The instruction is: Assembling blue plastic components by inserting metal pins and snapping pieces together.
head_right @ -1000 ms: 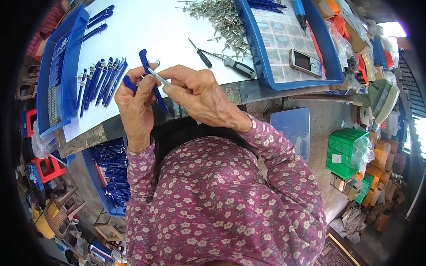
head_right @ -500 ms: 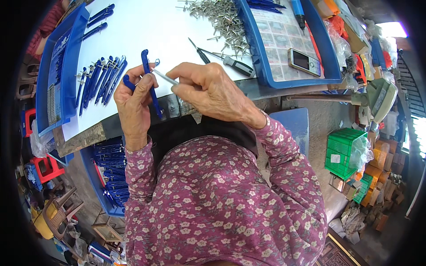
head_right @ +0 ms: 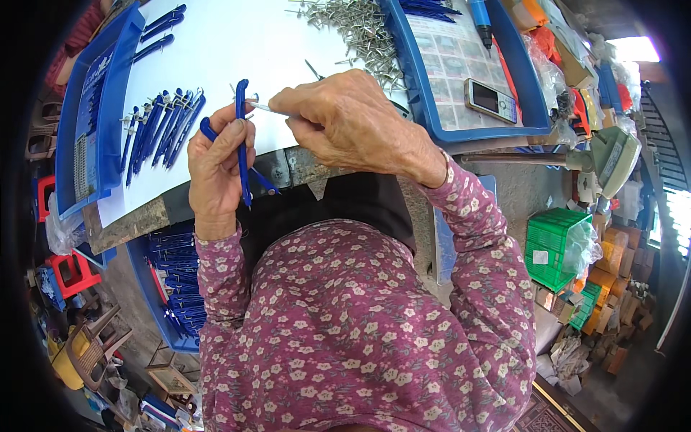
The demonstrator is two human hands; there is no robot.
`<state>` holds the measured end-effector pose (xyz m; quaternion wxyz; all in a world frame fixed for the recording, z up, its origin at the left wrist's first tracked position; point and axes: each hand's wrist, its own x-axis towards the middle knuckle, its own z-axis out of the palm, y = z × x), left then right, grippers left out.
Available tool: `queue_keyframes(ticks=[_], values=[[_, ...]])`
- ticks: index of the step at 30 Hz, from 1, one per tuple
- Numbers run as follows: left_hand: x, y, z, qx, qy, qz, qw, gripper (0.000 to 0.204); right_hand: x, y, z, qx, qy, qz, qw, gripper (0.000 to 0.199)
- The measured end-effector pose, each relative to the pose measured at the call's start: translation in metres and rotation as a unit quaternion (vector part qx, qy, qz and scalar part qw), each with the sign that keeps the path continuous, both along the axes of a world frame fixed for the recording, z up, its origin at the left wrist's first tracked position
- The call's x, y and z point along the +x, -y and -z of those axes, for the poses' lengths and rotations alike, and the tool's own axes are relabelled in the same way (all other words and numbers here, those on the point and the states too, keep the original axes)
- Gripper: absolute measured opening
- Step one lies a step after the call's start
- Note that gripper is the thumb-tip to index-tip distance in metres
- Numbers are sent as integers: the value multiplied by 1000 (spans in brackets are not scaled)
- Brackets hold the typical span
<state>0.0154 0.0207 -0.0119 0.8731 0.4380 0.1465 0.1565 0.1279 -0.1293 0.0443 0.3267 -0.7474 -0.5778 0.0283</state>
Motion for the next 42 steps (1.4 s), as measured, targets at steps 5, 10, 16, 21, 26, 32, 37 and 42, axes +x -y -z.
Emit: queue_keyframes(ticks=[5,10,16,21,26,32,37,42], values=[[0,0,1,-1,-4,4,1000,20,5,0,1,-1,26,-19,999,26],[0,2,-2,18,-22,6,1000,20,6,-1,-2,2,92,-30,995,26],[1,6,-4,65,-42,-22,997,20,5,-5,-11,-48,246,-41,967,28],[0,2,-4,55,-24,53,997,19,13,-4,-12,-54,297,-61,952,29],[-1,1,-3,9,-29,95,995,20,23,-7,-17,-48,328,-97,938,9],[-2,-5,2,-68,-19,177,982,27,36,-5,-18,-54,329,-143,932,11],[1,-3,2,-113,-17,206,972,27,41,-8,-29,-80,279,-203,935,19],[3,0,8,-146,-8,246,958,27,44,-5,-40,-101,306,-235,917,12]])
